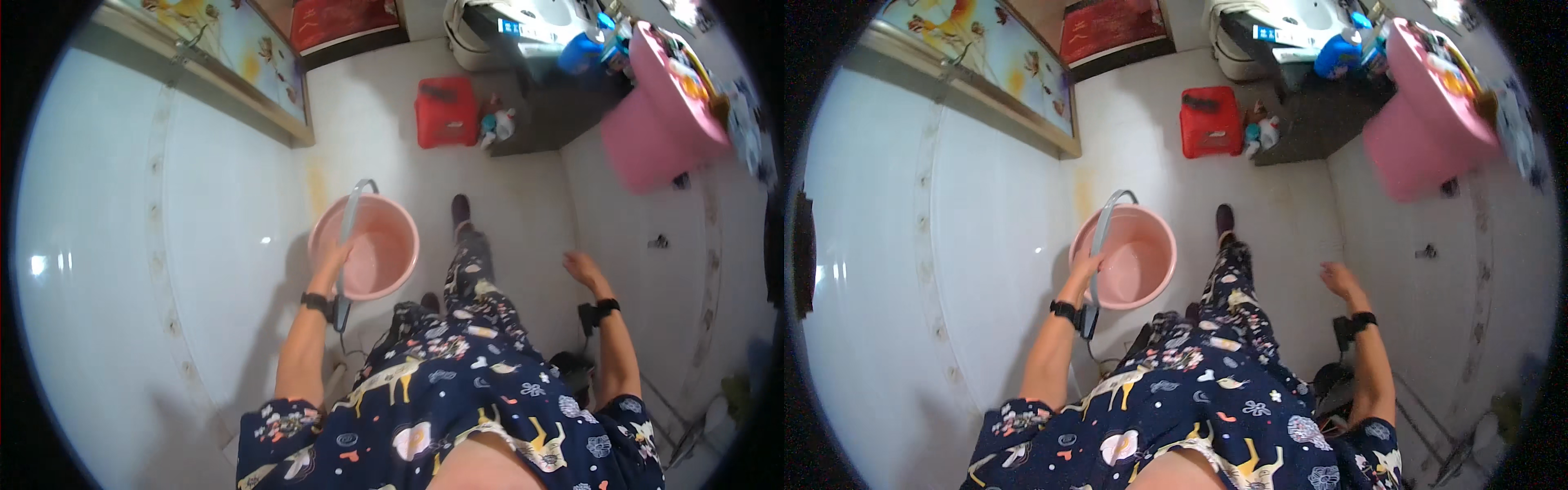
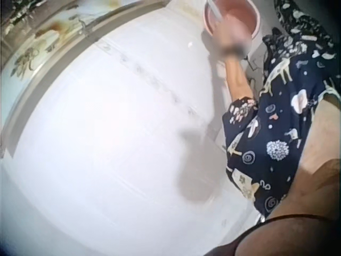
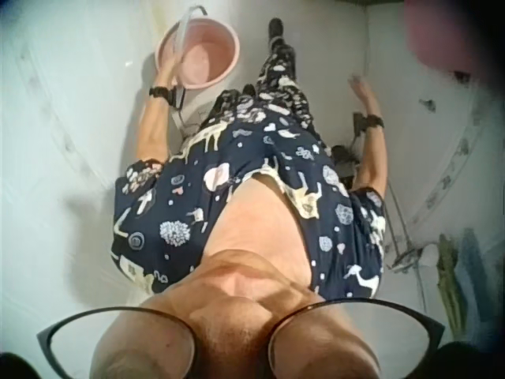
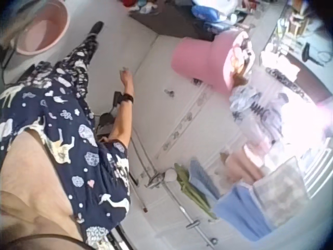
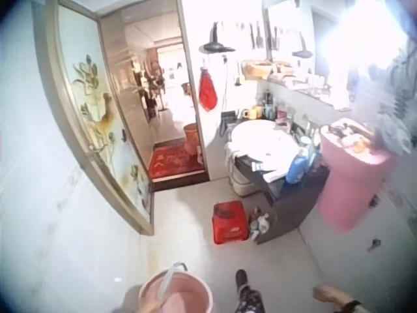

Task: Scrubbing and rinsing a pink plastic bucket in a bathroom environment.

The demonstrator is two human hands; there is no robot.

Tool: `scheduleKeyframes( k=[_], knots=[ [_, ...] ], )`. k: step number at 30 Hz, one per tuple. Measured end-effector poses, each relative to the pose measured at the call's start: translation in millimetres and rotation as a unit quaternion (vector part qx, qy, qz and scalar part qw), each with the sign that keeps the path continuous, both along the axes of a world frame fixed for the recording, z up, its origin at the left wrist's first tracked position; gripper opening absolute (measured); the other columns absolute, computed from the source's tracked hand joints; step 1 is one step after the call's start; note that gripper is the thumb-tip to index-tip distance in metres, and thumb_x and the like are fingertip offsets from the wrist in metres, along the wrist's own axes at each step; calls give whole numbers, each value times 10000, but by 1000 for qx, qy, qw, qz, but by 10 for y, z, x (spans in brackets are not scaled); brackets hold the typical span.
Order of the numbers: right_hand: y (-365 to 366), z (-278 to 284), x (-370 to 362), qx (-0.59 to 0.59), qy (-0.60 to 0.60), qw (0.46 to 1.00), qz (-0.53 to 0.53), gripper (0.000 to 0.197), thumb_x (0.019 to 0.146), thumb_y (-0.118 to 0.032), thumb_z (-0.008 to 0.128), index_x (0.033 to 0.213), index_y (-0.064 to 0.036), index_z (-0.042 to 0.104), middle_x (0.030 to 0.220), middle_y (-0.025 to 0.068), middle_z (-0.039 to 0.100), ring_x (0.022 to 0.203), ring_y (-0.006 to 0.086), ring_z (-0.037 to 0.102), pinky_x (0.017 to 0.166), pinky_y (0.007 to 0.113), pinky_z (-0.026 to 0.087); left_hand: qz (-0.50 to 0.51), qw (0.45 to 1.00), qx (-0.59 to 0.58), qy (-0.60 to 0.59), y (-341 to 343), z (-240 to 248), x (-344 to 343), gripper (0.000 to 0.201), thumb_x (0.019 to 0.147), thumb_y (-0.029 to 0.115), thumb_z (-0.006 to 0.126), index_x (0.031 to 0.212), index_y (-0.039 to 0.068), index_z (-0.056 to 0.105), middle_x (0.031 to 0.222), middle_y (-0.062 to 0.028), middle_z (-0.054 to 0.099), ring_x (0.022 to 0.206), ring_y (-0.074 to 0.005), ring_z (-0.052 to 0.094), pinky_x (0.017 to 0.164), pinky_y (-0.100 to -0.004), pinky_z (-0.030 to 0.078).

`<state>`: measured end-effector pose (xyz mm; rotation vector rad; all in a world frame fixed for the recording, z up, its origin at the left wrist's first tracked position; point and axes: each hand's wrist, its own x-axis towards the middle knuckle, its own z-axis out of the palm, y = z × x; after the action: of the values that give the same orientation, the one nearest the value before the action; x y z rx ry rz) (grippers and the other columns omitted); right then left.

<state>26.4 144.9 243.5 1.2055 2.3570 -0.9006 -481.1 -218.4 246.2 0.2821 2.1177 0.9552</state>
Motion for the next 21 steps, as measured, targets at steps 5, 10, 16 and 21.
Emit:
scheduleKeyframes(
  k=[5, 10, 16, 21],
  knots=[
    [663, -456, -2369, 6, 123, 986, 116, 233, 838, -192, 509, 1007, -91, 632, 956, 186, 629, 914, 379, 585, 790, 444, 476, 48, 987, -79, 130, -83, -482, -386, 390, 829, 275, 622, 1053, -35, 550, 799, -91, 610, 701, -141, 565, 616, -298, 456],
    [1389, -1072, -3805, 26, 131, 986, 103, 210, 831, -191, 541, 948, -37, 623, 910, 198, 627, 871, 377, 595, 764, 450, 485, 106, 987, -118, -13, 721, -601, -436, 335, 838, 233, 623, 1047, -19, 550, 783, -60, 592, 690, -137, 549, 612, -289, 448],
    [1992, -2015, -5057, 152, 229, 944, 182, 300, 815, -174, 567, 1092, -59, 580, 977, 209, 590, 881, 365, 591, 813, 422, 484, 146, 985, -83, -44, 1185, -986, -597, 334, 838, 287, 637, 961, -14, 561, 773, -84, 611, 661, -151, 569, 619, -293, 452],
    [2647, -2772, -5592, 35, 185, 979, 74, 459, 827, -123, 574, 1270, -132, 454, 1191, 195, 489, 1075, 343, 507, 890, 441, 457, 185, 974, -117, -60, 1524, -1100, -517, 281, 824, 253, 648, 886, -12, 576, 696, -90, 625, 626, -158, 614, 592, -290, 460]
  ],
)
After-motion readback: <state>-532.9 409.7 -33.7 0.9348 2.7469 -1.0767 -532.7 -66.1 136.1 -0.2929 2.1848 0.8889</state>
